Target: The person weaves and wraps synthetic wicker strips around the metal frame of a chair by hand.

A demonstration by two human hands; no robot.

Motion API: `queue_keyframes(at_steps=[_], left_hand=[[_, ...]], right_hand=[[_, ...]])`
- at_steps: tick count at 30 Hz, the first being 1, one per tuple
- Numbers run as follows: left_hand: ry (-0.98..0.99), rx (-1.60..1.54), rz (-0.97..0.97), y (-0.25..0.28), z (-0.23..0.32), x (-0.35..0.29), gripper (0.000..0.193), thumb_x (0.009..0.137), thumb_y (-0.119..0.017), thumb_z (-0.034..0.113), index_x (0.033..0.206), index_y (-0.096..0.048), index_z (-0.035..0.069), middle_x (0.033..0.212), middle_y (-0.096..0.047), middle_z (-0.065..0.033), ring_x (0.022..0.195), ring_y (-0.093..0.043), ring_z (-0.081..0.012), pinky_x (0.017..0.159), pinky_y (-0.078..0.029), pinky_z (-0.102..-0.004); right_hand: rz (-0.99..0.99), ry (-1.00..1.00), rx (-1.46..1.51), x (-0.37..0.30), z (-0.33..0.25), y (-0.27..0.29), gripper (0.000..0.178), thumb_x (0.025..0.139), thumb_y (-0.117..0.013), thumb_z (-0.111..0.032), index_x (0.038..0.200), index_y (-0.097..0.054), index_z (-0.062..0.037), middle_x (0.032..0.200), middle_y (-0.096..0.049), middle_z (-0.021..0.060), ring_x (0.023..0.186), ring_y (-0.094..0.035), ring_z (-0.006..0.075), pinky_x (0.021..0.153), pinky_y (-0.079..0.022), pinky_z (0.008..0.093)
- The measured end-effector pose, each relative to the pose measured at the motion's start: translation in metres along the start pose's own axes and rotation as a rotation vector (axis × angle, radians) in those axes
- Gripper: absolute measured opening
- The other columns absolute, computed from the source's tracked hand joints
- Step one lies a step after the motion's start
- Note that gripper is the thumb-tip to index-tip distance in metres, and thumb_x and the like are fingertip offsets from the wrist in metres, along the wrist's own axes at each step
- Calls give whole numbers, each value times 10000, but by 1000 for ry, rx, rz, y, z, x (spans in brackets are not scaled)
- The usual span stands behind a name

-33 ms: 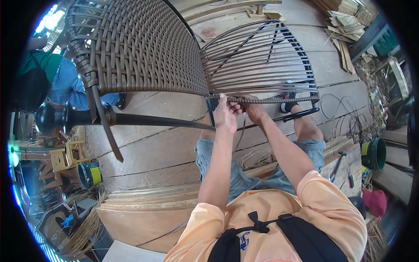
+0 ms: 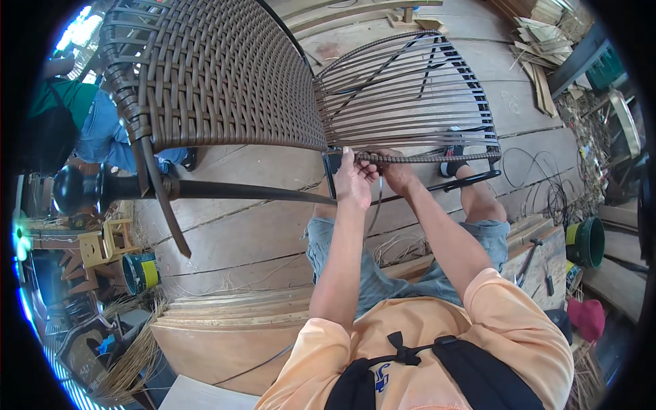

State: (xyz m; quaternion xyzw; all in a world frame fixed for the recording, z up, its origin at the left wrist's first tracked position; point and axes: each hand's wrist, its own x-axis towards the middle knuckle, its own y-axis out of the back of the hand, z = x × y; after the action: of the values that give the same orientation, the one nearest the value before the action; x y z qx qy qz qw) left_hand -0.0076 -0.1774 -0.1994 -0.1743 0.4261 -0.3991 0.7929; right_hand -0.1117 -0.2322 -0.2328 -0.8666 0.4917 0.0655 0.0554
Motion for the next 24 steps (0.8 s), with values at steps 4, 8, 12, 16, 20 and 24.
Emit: queue_keyframes(at_steps=[4,8,12,16,20,24], left_hand=[[29,10,-16,2,0,0,330,807,-602,393,769,-504,80,685,-484,-25,615,-498,-154,570,-461,-302],[76,-16,-38,5,-3,3,142,804,-559,190,772,-516,59,696,-501,-40,627,-500,-156,582,-471,-328],[95,63,-82,6,0,-17,91,772,-448,20,822,-519,44,716,-494,-45,623,-483,-160,566,-439,-333],[206,359,-166,32,-2,-88,100,795,-412,6,800,-500,55,696,-475,-26,577,-462,-146,513,-396,-287],[84,1432,-12,124,25,-224,163,850,-462,159,803,-507,9,593,-498,-122,544,-531,-228,516,-408,-343],[48,1762,339,276,35,-372,216,692,-436,-64,885,-523,-20,838,-553,-205,795,-543,-378,675,-431,-419]], right_hand=[[-70,-39,230,3,6,-7,227,826,-489,-51,1029,-584,-11,932,-624,67,796,-565,120,747,-452,236],[-37,14,483,3,18,-7,216,809,-535,-60,1012,-578,-1,933,-612,65,811,-566,129,743,-450,231],[84,-96,393,-23,25,-5,196,825,-560,-147,968,-592,-17,855,-605,39,733,-544,108,630,-430,230],[169,-270,455,-63,24,-3,215,855,-555,-234,923,-592,-33,779,-593,21,653,-532,94,532,-409,241],[43,-313,608,-72,-1,-12,223,869,-533,-215,973,-551,-18,771,-564,22,640,-533,131,547,-422,251],[-53,-267,650,-46,-11,-35,147,883,-505,-202,906,-541,-62,722,-557,29,622,-538,123,549,-456,282]])
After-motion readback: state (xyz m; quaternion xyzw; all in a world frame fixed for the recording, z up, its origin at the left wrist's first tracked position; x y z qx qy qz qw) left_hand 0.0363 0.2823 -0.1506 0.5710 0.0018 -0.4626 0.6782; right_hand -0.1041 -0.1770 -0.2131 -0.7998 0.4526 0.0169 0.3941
